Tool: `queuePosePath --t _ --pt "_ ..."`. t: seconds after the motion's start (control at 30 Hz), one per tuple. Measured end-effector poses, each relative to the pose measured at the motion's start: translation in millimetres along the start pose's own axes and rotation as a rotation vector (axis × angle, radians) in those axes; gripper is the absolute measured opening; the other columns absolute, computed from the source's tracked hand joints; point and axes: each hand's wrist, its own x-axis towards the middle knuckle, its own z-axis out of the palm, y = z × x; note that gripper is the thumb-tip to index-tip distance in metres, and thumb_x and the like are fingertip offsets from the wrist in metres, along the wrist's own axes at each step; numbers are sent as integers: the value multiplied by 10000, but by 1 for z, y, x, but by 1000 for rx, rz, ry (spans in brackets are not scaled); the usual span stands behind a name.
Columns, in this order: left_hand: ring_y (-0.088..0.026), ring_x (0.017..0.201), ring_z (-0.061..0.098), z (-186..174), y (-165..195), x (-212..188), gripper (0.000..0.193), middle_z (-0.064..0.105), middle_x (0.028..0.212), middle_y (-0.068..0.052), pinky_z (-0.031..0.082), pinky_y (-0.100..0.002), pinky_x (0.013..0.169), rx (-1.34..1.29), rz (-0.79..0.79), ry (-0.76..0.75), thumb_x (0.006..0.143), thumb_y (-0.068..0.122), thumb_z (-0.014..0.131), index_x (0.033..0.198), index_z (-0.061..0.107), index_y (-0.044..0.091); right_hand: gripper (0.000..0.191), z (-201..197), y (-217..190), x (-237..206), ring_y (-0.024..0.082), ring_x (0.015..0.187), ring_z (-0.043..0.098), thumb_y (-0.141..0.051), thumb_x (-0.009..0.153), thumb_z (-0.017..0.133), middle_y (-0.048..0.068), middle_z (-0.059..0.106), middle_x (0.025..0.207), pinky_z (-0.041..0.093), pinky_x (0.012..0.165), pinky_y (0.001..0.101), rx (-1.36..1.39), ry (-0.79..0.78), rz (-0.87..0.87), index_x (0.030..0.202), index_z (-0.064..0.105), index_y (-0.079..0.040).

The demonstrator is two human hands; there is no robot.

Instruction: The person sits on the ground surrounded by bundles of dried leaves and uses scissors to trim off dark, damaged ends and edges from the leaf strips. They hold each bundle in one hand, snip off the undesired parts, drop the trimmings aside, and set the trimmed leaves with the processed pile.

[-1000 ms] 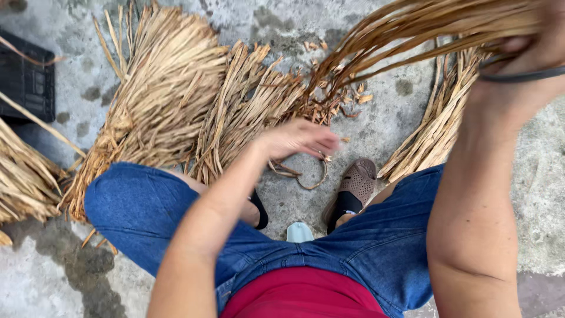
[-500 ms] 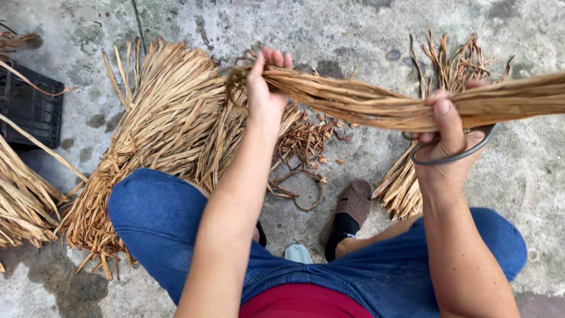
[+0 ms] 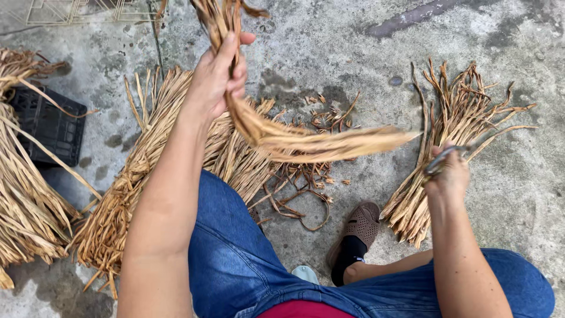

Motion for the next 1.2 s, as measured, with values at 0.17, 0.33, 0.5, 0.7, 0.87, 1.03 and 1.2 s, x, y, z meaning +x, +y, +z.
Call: queuePosePath --t 0.17,0.33,0.5,0.7,0.87,1.03,1.2 --pt "-26 475 420 9 5 -23 546 542 656 55 388 -182 420 297 -138 -69 1036 535 447 1291 677 110 303 2 -30 -25 80 566 526 -357 1100 631 39 637 808 451 530 236 104 -154 -124 1186 586 -70" --pt "-57 568 594 15 -15 -25 458 696 793 14 540 -205 491 458 -231 -214 1032 459 558 1125 692 30 334 38 -34 -91 69 585 511 -223 1041 658 32 615 786 413 514 219 -233 -479 -288 1323 608 -52" --pt "-50 608 530 27 -28 -37 481 581 719 29 470 -232 520 694 -133 -228 1031 469 528 1279 655 77 518 67 -26 -138 64 687 513 -201 905 779 -14 618 856 395 578 217 -476 -686 -329 1381 616 -78" --pt "-65 634 569 40 -24 -47 578 567 692 40 504 -285 577 819 -147 -212 1023 555 455 1374 600 121 614 85 -6 -158 82 726 585 -249 821 825 -15 637 818 485 645 241 -622 -998 -263 1377 622 -87" --pt "-107 613 617 44 -23 -49 596 602 642 15 528 -315 582 993 -231 -280 998 632 385 1315 632 192 687 90 6 -167 88 828 608 -227 798 854 -6 626 879 519 750 249 -706 -990 -206 1414 593 -71" --pt "-161 631 659 50 -22 -49 617 621 667 -11 542 -362 598 989 -181 -375 997 648 378 1229 643 142 709 94 7 -167 92 869 649 -234 774 871 35 700 935 541 805 260 -851 -945 -322 1400 588 -55" --pt "-216 638 669 54 -22 -48 612 633 679 -57 532 -395 602 988 -43 -438 1024 612 372 1255 616 101 696 97 5 -168 116 911 653 -259 762 883 74 726 1081 540 819 273 -915 -940 -450 1356 607 -23"
